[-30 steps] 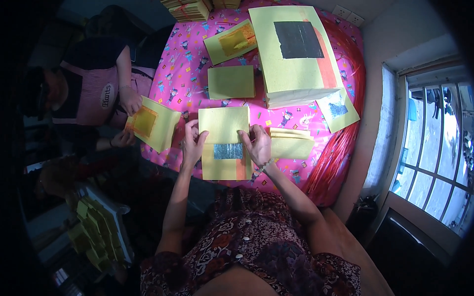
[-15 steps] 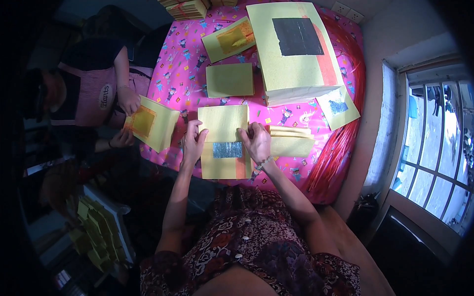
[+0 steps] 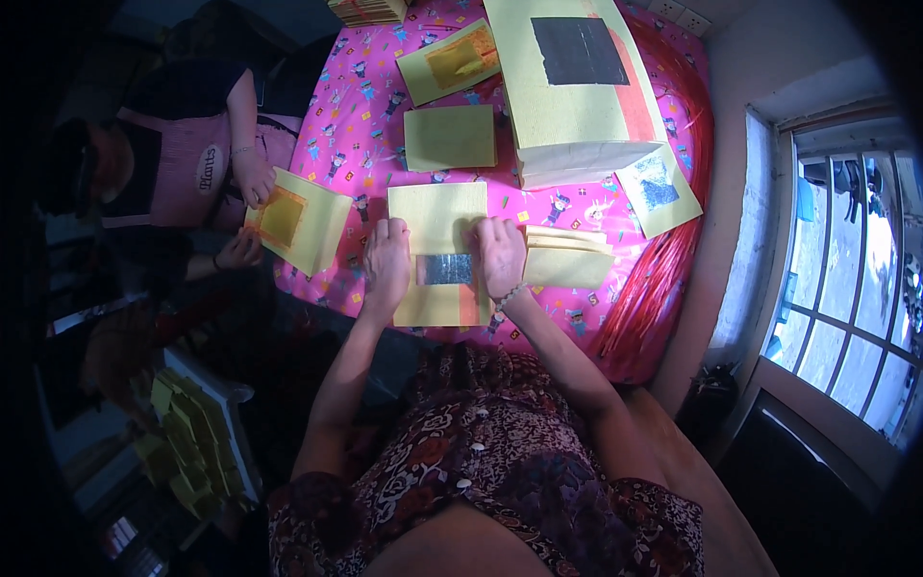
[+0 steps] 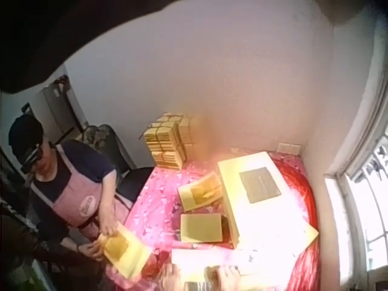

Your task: Folding yellow paper sheets with foil inserts and bundling them with string.

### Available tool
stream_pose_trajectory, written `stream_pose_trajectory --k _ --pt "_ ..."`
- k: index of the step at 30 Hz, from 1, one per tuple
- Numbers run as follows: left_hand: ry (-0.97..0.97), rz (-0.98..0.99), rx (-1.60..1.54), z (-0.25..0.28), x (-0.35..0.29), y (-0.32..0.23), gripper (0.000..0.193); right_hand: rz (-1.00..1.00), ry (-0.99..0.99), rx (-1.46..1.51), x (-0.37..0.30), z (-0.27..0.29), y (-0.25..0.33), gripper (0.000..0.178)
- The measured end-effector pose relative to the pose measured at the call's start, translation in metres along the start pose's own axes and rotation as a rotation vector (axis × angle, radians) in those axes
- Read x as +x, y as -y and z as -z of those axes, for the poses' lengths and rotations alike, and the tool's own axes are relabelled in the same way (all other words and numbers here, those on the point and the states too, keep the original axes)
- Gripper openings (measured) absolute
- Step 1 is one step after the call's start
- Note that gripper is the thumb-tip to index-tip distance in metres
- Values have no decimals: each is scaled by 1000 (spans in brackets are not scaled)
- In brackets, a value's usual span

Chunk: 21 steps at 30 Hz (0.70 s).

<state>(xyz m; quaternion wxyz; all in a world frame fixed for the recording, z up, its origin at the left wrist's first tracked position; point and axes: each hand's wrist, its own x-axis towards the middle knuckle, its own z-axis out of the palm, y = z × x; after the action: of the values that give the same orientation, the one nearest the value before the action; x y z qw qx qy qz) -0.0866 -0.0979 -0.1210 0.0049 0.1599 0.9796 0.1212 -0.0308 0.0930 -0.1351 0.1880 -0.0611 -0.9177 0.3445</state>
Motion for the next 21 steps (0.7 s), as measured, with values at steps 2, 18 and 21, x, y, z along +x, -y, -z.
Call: stream_pose_trajectory --k 2,18,21 --pt "11 -2 -5 -1 -2 -8 31 175 100 -76 -4 -5 -7 15" --pt "-16 67 2 -10 -16 -29 52 416 349 -49 5 3 -15 14" --pt "-86 36 -110 -11 -22 -19 56 342 335 91 4 2 -17 15"
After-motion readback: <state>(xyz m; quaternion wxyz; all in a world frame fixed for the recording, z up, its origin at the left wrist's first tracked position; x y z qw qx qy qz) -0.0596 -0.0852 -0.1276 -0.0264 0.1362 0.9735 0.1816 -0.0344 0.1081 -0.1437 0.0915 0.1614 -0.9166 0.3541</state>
